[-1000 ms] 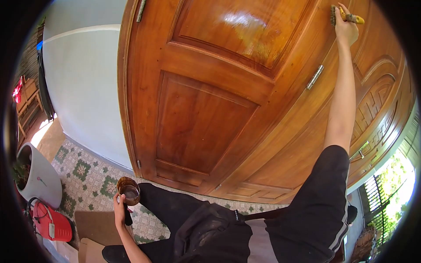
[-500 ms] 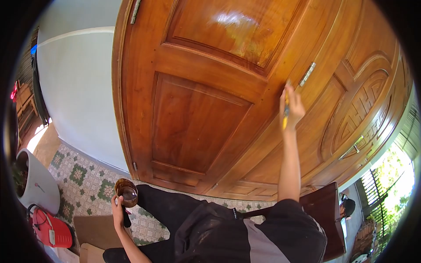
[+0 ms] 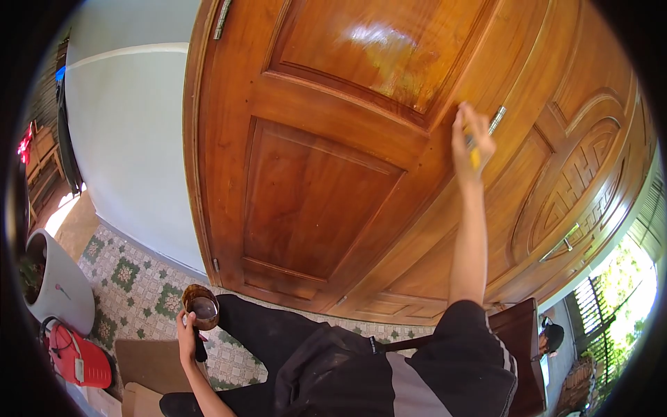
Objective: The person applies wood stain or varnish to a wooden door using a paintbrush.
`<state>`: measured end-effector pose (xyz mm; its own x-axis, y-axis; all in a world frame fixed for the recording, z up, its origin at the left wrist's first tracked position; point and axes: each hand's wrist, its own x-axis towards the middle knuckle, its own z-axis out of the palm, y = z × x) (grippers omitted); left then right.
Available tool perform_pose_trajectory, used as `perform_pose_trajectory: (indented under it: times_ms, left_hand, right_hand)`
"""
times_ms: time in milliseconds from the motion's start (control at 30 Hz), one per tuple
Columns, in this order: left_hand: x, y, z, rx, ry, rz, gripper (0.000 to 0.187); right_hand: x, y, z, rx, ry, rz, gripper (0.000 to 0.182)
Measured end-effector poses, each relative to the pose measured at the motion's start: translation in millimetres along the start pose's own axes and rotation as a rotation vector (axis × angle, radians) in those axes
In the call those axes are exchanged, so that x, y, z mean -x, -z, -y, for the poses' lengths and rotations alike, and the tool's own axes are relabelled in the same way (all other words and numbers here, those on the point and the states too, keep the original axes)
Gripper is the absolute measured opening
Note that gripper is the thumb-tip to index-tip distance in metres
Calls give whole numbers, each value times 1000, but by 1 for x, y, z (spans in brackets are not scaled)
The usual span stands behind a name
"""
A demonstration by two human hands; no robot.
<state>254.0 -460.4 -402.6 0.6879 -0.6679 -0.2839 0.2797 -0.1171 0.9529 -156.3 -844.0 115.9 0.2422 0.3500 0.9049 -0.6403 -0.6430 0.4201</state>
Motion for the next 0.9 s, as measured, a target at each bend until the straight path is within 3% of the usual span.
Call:
perform_pose_trajectory:
  times_ms: [33, 100, 200, 267, 300, 367, 433, 533, 733, 833, 867, 900]
  left_hand:
    - [1, 0, 0, 10, -4, -2, 75]
    - [1, 1, 0, 8, 4, -6, 74]
    - [-2, 2, 0, 3, 22, 0, 74]
    - [-3, 1, 0, 3, 25, 10, 74]
    - [-3, 0, -1, -3, 18, 4, 74]
    - [-4, -1, -3, -7, 4, -6, 73]
    - [-3, 0, -5, -13, 20, 12, 73]
    - [-2, 1, -5, -8, 21, 22, 73]
    - [1, -1, -4, -11, 1, 4, 72]
    - [0, -1, 1, -3, -15, -3, 71]
    - [0, -1, 0, -1, -17, -5, 71]
    - [1, -1, -2, -4, -3, 0, 71]
  right_hand:
    - [-27, -6, -16, -29, 69, -58, 23]
    - [-73, -13, -44, -58, -115, -36, 20]
    - [-142, -24, -77, 59, -34, -88, 20]
    - [-173, -24, -82, 197, -285, -65, 20]
    - [-176, -25, -79, 199, -281, -66, 20]
    - [-179, -33, -70, 229, -159, -15, 20]
    - [-157, -46, -51, -26, 112, 46, 24]
    - [-108, -50, -3, 42, 322, 211, 35]
    - [-33, -32, 59, -282, 351, 606, 32]
    - [-54, -32, 46, -355, 275, 776, 30]
    - [-69, -35, 35, -277, 391, 730, 26]
    - [-77, -39, 26, -350, 229, 799, 26]
